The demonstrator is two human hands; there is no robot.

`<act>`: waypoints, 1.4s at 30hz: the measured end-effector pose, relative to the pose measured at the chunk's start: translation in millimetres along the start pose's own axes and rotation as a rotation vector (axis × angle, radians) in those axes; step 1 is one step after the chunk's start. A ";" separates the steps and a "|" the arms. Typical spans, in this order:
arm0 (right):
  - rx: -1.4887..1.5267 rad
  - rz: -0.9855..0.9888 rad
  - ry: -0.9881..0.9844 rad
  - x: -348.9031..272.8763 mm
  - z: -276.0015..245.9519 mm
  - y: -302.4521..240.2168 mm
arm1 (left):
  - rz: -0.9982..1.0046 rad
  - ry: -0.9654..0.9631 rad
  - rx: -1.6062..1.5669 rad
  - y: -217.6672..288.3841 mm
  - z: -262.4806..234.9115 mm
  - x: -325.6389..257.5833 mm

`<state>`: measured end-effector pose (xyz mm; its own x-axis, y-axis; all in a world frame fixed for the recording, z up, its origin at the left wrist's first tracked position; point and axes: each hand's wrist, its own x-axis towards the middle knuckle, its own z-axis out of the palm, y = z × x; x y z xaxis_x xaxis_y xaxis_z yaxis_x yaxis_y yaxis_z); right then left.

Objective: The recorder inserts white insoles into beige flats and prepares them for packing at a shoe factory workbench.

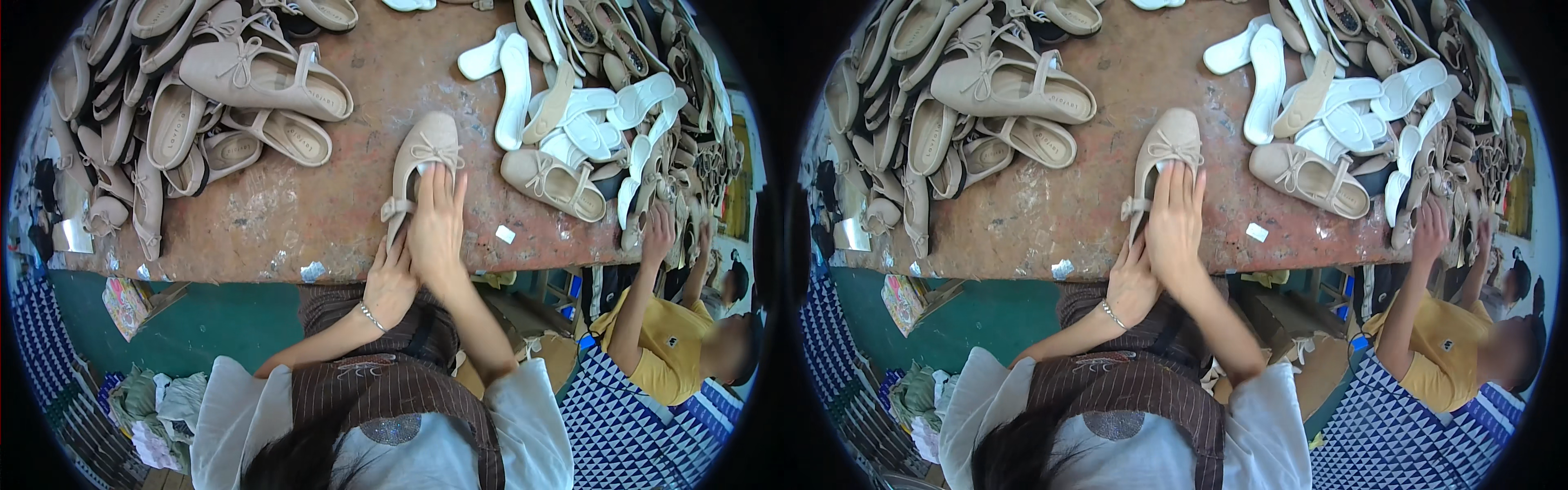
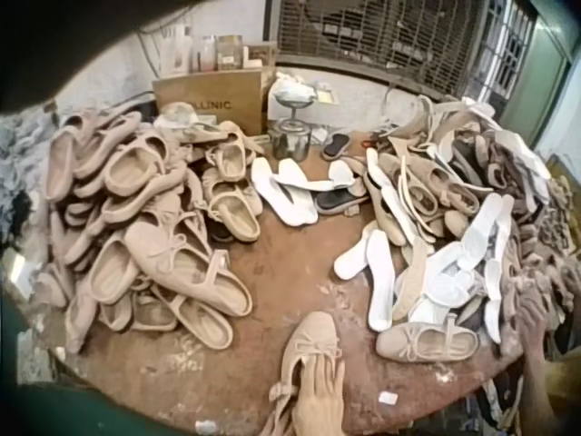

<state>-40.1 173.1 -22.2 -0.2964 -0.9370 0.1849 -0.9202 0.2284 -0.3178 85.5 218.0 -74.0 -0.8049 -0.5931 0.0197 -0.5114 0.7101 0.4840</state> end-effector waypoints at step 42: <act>-0.255 0.412 0.118 119.8 23.4 177.4 | 0.044 0.934 0.414 -135.5 -300.3 201.8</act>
<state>-232.8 95.3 -78.2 -0.6619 -0.7222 0.2007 -0.7493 0.6447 -0.1514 82.7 -111.8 127.1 -0.3601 -0.4961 0.7901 -0.6933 0.7090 0.1293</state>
